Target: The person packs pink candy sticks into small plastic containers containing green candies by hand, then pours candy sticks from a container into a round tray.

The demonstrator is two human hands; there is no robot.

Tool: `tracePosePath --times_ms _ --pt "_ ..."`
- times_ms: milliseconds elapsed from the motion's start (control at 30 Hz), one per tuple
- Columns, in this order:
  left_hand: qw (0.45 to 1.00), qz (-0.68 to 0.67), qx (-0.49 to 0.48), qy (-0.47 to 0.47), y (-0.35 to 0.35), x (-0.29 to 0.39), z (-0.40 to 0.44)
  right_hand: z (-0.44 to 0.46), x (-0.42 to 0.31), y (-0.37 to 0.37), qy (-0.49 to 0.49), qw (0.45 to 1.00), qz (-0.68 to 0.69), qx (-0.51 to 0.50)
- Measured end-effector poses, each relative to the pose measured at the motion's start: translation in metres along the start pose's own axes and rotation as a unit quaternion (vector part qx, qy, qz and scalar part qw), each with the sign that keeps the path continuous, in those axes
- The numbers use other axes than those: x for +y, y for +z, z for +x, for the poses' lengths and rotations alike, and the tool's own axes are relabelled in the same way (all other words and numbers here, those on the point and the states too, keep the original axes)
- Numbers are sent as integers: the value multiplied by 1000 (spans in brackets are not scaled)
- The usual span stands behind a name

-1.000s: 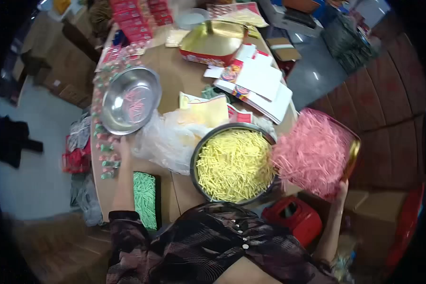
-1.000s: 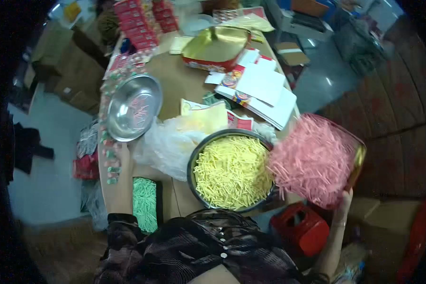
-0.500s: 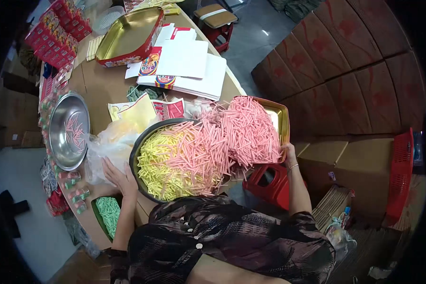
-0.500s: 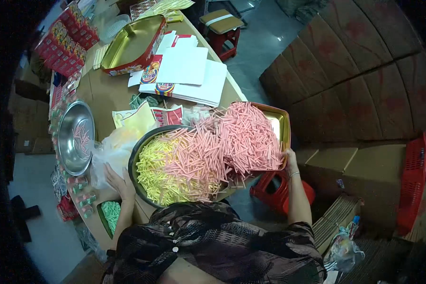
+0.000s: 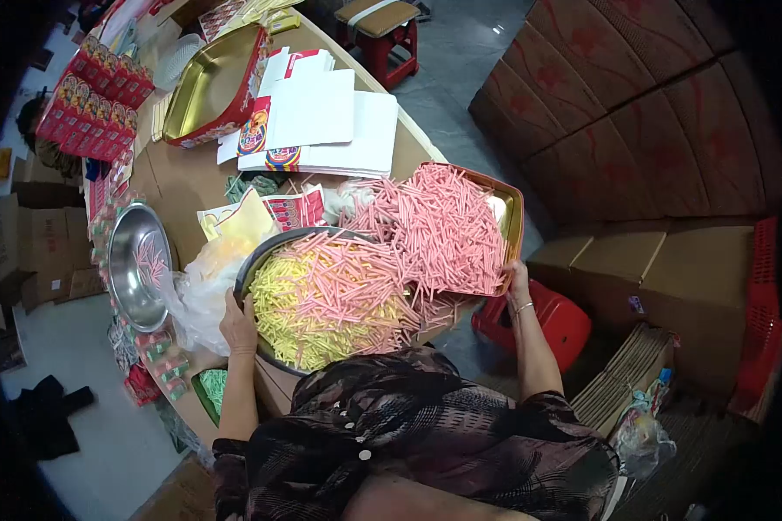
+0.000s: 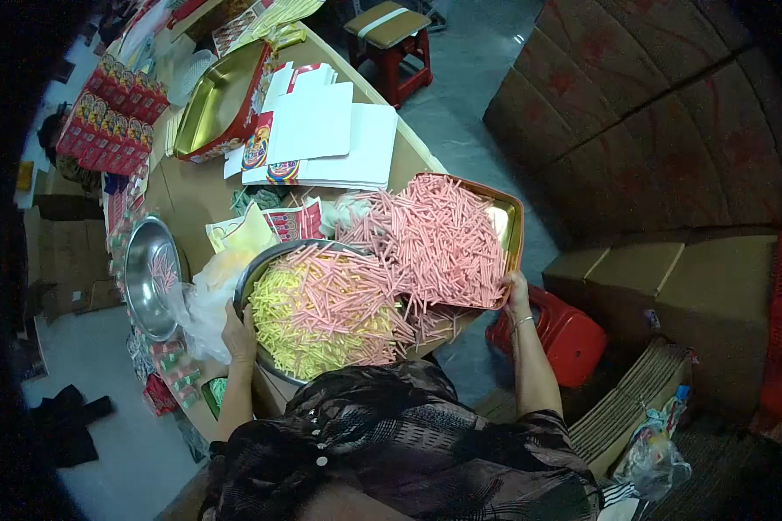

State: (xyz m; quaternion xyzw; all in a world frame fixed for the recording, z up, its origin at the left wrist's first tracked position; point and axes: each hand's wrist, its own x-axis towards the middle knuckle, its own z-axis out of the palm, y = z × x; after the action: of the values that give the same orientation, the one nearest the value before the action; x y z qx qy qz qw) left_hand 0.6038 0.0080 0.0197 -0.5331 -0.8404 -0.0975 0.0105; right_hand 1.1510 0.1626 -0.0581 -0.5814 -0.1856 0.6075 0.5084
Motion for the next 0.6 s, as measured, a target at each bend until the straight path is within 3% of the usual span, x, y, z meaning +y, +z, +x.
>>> tracePosePath --times_ms 600 --pt "999 -27 -18 -22 3 -1 -1 2 5 -71 36 998 44 10"
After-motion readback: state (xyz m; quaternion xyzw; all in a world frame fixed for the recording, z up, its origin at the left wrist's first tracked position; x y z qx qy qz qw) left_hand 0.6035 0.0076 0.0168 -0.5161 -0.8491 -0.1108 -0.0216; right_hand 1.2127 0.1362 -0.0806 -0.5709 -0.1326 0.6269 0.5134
